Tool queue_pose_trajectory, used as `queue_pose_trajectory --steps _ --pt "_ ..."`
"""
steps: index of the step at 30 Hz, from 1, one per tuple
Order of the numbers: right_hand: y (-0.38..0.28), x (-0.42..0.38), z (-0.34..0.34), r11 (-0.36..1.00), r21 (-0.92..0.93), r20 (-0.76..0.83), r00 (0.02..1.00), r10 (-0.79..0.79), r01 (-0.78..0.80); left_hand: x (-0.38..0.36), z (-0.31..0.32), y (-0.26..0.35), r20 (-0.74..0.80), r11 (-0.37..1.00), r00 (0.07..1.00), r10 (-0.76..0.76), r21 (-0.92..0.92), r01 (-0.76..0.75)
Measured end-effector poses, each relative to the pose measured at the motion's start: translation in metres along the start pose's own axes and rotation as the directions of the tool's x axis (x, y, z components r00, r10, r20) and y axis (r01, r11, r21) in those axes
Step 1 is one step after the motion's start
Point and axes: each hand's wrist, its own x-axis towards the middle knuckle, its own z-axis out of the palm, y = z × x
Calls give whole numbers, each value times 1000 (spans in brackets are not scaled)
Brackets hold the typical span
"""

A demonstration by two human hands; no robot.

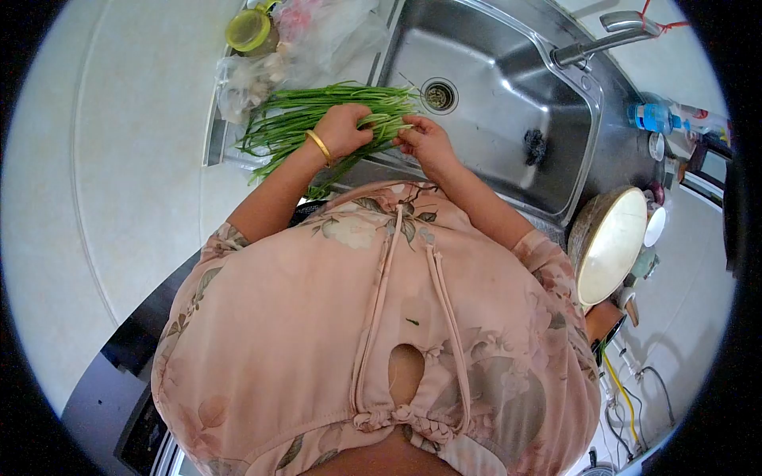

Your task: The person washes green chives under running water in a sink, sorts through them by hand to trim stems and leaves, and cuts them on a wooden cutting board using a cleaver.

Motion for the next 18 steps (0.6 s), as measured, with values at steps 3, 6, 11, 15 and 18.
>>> queue_pose_trajectory --steps 3,6,11,15,18 --pt "-1 -3 6 999 -14 -82 996 -38 37 -1 0 2 -5 1000 1000 2 -15 -2" --pt "-3 -4 8 997 -45 -51 997 -59 56 0 8 -6 -15 997 999 37 -62 -38" --pt "-6 -7 9 992 -89 -12 996 -86 85 0 7 -4 2 999 999 39 -33 -39" --pt "-6 -6 7 995 -66 -20 997 -69 68 -1 6 -4 -17 998 998 61 -24 -61" --pt "-9 -7 8 989 -100 12 995 -104 104 -2 4 4 -35 992 996 85 -96 -88"
